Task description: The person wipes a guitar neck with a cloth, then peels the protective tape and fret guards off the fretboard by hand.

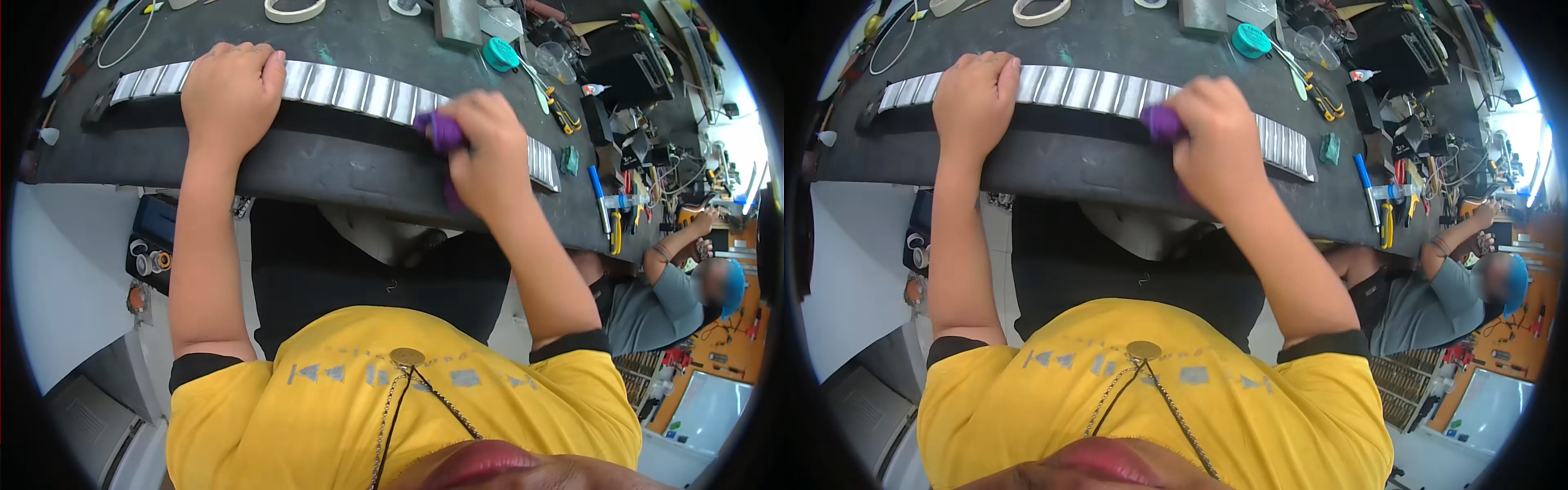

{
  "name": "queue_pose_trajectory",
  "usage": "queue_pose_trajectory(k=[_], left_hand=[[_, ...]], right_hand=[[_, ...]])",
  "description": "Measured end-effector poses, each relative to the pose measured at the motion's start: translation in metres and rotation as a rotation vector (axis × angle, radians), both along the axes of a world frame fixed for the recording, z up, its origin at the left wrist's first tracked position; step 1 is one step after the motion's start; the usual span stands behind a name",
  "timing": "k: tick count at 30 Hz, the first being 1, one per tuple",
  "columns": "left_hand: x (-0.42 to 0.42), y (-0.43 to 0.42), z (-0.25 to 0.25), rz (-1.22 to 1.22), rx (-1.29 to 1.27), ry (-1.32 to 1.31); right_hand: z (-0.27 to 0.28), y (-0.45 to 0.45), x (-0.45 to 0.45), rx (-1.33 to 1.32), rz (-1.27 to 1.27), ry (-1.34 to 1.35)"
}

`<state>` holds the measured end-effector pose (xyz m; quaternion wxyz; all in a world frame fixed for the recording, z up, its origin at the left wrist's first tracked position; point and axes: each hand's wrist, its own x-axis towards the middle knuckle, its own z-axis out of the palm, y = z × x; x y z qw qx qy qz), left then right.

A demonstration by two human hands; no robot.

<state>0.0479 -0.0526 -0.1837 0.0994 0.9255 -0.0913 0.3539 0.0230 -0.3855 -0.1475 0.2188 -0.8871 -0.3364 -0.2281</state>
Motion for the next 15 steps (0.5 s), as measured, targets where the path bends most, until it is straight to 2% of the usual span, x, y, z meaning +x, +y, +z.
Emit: queue_pose_trajectory(k=[2,5,10,13,15], left_hand=[[-0.002,0.001,0.002,0.006,0.030,0.021],[-0.002,-0.003,-0.005,0.005,0.000,-0.039],[0.001,0.002,-0.004,-0.008,0.020,-0.016],[0.001,0.001,-0.006,-0.018,0.004,-0.101],[-0.004,-0.002,-0.004,-0.005,-0.003,-0.010]], right_hand=[[-0.005,0.001,-0.005,0.031,0.028,-0.006],[-0.006,0.010,0.039,-0.009,-0.036,-0.064],[-0.010,0.021,-0.003,0.056,0.014,-0.038],[-0.003,0.024,0.032,-0.051,-0.029,-0.073],[-0.007,0.025,0.034,-0.037,-0.007,-0.105]])
